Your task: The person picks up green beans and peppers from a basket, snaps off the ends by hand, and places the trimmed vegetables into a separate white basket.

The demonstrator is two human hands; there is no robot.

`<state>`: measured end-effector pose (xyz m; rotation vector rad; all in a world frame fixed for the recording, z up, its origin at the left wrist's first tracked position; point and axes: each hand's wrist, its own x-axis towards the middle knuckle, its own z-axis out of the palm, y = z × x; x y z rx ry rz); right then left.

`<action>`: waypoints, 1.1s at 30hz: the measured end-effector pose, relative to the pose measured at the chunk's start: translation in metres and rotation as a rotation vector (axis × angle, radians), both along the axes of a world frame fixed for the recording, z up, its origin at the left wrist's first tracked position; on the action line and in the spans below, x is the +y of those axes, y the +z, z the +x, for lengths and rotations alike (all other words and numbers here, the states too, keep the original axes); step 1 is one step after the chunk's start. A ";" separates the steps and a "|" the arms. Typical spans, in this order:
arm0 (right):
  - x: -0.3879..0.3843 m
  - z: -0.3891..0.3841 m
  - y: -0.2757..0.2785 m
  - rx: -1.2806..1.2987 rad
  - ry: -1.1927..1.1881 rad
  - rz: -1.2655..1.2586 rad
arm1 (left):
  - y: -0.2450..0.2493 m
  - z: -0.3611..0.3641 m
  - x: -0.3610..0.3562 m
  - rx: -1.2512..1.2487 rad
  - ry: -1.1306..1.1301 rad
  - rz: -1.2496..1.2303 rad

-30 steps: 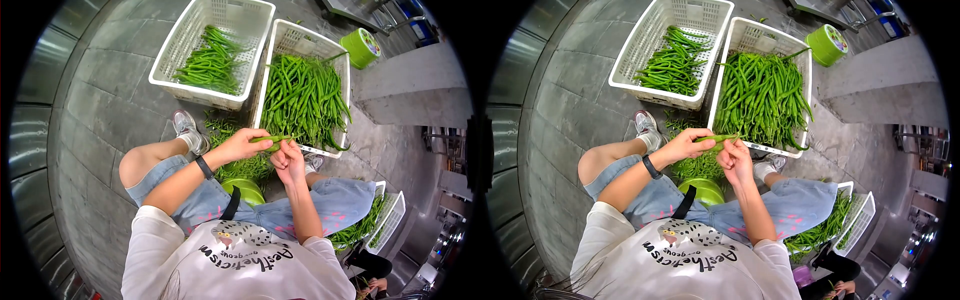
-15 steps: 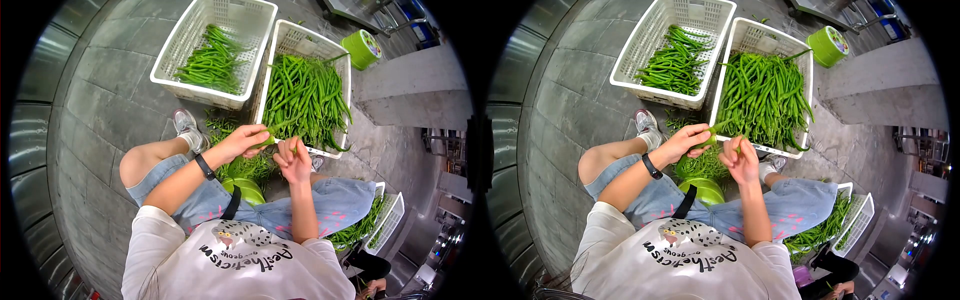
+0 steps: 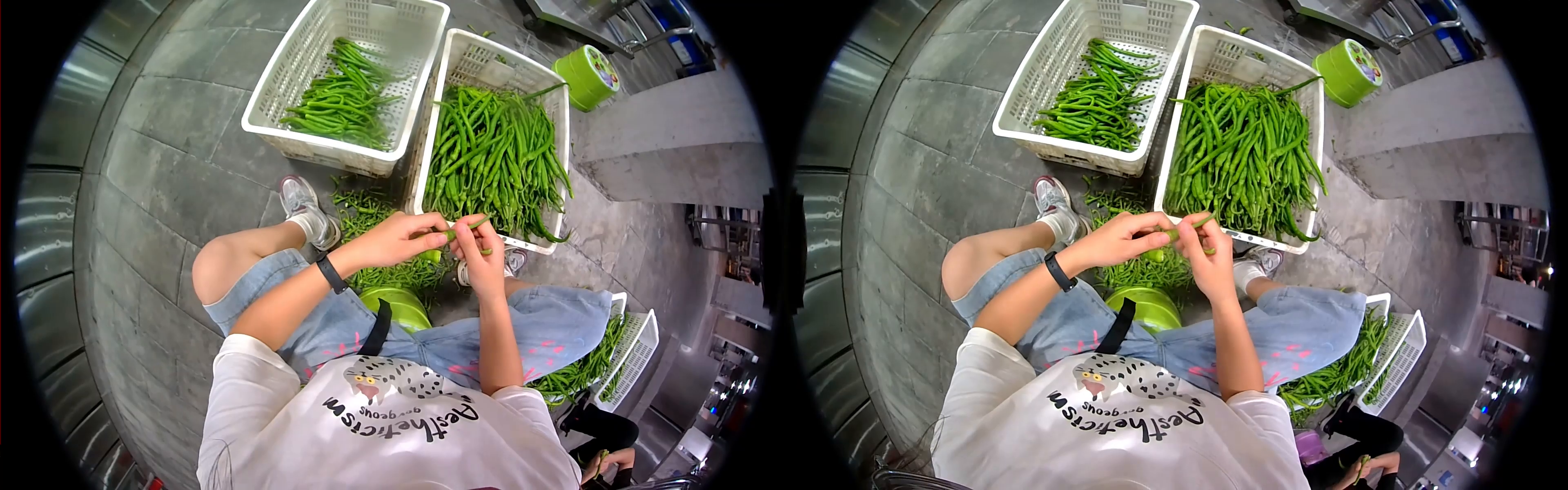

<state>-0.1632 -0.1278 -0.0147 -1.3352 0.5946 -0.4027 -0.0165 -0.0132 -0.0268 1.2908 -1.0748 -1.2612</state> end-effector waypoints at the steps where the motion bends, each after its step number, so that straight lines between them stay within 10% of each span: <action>1: 0.000 -0.001 0.000 -0.002 -0.001 0.061 | -0.001 -0.001 0.000 0.008 0.012 -0.040; 9: 0.002 0.010 0.000 -0.259 0.003 0.660 | 0.011 0.003 0.003 0.557 0.048 0.130; 19: 0.003 0.006 0.004 0.014 0.092 -0.014 | 0.014 0.012 0.007 -0.453 0.181 -0.083; 24: 0.002 0.005 0.009 0.124 0.130 -0.203 | 0.017 0.009 0.010 -0.615 0.155 -0.101; 27: 0.007 0.006 0.014 0.185 0.139 -0.735 | 0.020 0.001 0.012 -0.770 0.171 -0.093; 33: 0.006 0.003 0.006 0.190 0.189 -0.688 | 0.017 0.001 0.013 -0.705 0.121 -0.080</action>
